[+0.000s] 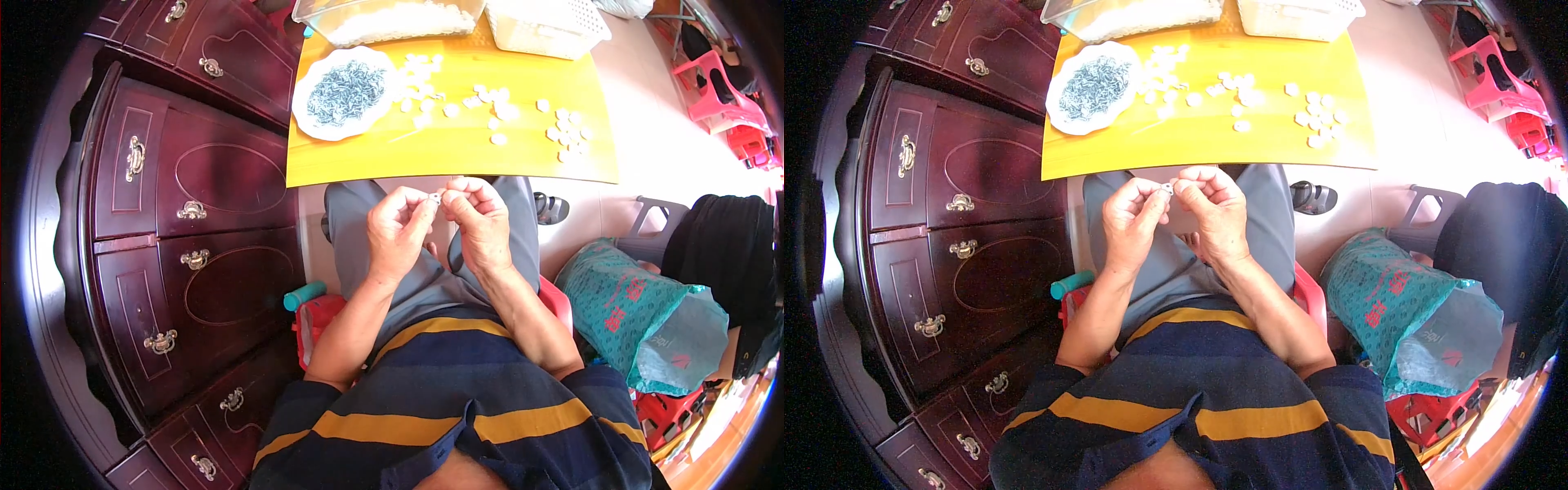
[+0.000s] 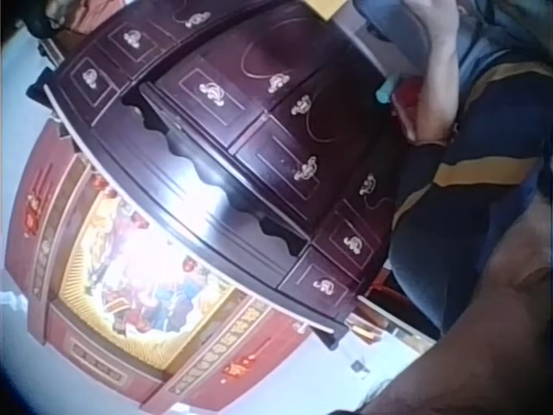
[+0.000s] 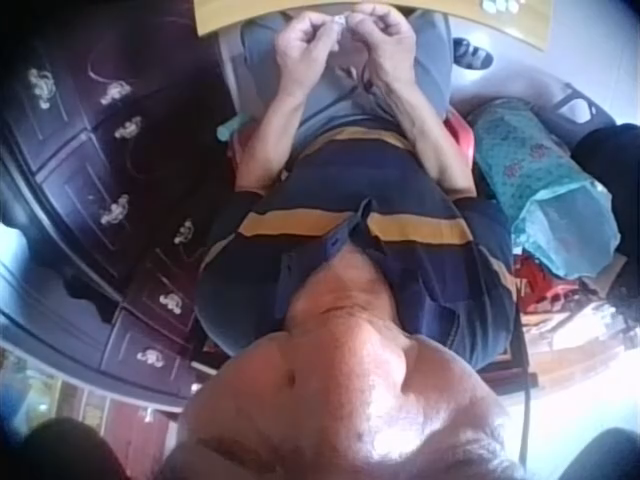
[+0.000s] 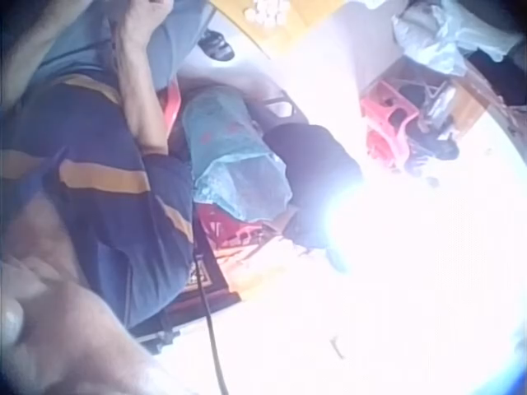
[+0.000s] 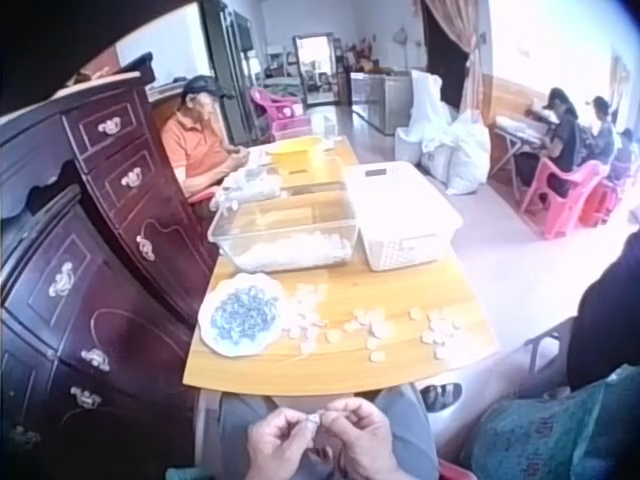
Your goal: Assembling small white circular parts by hand at a low table.
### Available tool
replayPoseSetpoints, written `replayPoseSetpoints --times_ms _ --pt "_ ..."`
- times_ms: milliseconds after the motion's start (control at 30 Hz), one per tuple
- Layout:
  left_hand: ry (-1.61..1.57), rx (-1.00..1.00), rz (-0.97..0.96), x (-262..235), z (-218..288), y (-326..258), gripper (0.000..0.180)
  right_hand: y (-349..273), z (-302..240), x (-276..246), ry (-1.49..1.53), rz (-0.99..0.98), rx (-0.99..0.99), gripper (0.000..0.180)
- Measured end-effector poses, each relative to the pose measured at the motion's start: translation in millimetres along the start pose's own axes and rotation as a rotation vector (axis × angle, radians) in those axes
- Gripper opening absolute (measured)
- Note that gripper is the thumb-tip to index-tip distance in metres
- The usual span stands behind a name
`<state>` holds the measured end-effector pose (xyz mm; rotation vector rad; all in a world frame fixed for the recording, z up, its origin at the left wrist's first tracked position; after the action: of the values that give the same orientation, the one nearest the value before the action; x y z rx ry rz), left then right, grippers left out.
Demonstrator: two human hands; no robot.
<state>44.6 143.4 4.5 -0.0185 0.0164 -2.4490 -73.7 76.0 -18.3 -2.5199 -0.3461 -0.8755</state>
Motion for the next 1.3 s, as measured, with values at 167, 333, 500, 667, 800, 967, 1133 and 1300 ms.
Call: replayPoseSetpoints --times_ms 167,333,500,667,800,967,1133,1300 --pt "-0.07 -0.059 0.019 1.2 -4.5 -1.3 0.007 0.3 3.8 -0.2 0.108 0.049 0.097 0.013" --pt "-0.082 -0.067 -0.014 -0.2 -4.7 -0.8 0.006 -0.3 3.8 1.4 0.136 0.05 0.129 0.014" --pt "-0.089 -0.075 -0.012 -1.1 -6.3 0.5 0.006 1.1 2.0 1.2 0.141 0.044 0.16 0.013" --pt "-0.079 -0.061 -0.027 0.4 -3.3 1.6 0.006 2.1 1.2 0.7 0.132 0.017 0.145 0.014" --pt "-0.073 -0.059 -0.013 0.8 -3.8 2.0 0.007 0.9 1.9 0.7 0.1 0.024 0.112 0.013" --pt "-0.063 -0.047 0.018 2.5 -1.1 0.7 0.009 -1.1 0.9 2.6 0.003 -0.005 -0.053 0.011" --pt "0.005 0.059 0.043 2.5 1.2 1.9 0.01 -0.2 1.7 5.9 -0.065 -0.018 -0.127 0.008" --pt "0.056 0.039 -0.009 4.2 3.2 5.7 0.009 5.4 -2.6 -3.5 -0.157 -0.015 -0.118 0.007"
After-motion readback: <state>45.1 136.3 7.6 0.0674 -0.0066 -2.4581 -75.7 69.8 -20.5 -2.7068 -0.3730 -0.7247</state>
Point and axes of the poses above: each hand's wrist, its own y-axis towards the middle knuckle, its own x-axis out of the palm, z = x × y, the point moved 4 cm from there along y, towards the middle knuckle, and after that the axes turned 8 degrees about z, right-handed, at the moved point
